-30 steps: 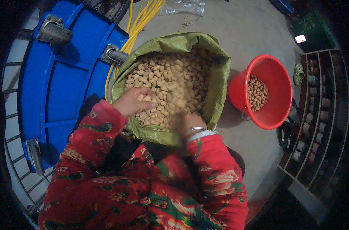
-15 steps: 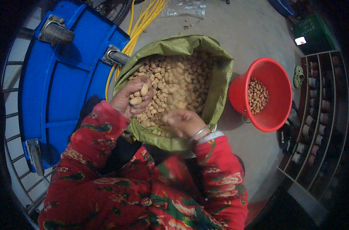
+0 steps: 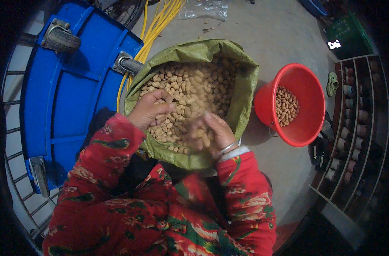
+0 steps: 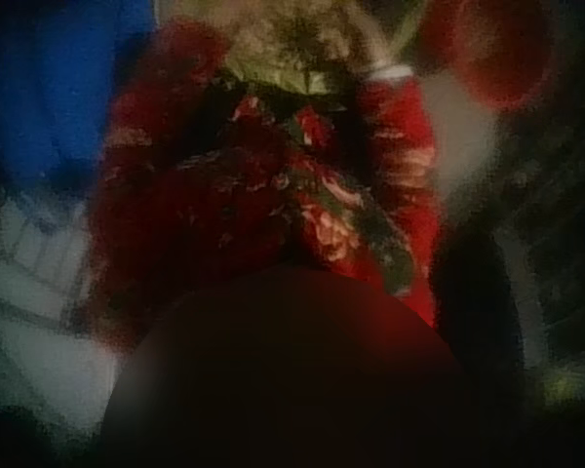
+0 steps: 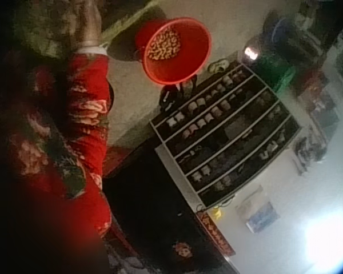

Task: The person sits on the floor and repeatedly picks peanuts from a large green sack, inspects them by hand, and transfers selected peanuts into a red bucket. The process continues throughout the clip with consistent hand motions and no tools used.

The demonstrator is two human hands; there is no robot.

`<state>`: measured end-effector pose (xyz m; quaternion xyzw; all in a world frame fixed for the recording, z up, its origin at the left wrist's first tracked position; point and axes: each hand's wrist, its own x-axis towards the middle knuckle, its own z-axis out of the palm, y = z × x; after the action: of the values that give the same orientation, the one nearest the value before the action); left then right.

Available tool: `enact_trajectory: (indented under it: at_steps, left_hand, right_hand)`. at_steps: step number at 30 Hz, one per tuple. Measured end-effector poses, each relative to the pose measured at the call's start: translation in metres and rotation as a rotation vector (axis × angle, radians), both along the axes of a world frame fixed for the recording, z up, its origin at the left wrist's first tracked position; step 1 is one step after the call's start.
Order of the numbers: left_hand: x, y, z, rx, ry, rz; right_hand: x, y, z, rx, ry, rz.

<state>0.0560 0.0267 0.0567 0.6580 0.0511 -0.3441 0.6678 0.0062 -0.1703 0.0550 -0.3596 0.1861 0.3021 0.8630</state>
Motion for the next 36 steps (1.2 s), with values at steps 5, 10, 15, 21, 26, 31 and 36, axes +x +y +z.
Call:
enact_trajectory:
  at_steps: [5,10,15,21,26,31,36]
  left_hand:
    - [-0.008,0.002,-0.03,0.753,-0.785,-0.345]
    - [-0.015,-0.002,-0.04,0.903,-0.775,-0.503]
    - [-0.017,-0.008,-0.043,1.017,-0.777,-0.608]
    - [-0.022,-0.007,-0.051,1.058,-0.891,-0.598]
    - [-0.019,-0.01,-0.047,1.028,-0.838,-0.647]
    - [-0.019,-0.011,-0.025,0.881,-0.77,-0.601]
    - [-0.015,-0.014,-0.009,0.748,-0.762,-0.401]
  right_hand:
    - [0.001,0.002,-0.018,-0.5,0.054,0.053]
    - [-0.001,0.013,-0.028,-1.176,-0.541,0.091]
    - [0.0,0.022,-0.028,-1.502,-0.543,0.473]
    - [-0.001,0.026,-0.02,-1.548,-0.568,0.79]
    - [0.001,0.029,-0.026,-1.596,-0.635,0.854]
    - [0.001,0.027,-0.042,-1.606,-0.574,1.022]
    - [-0.005,0.023,-0.058,-1.546,-0.627,0.951]
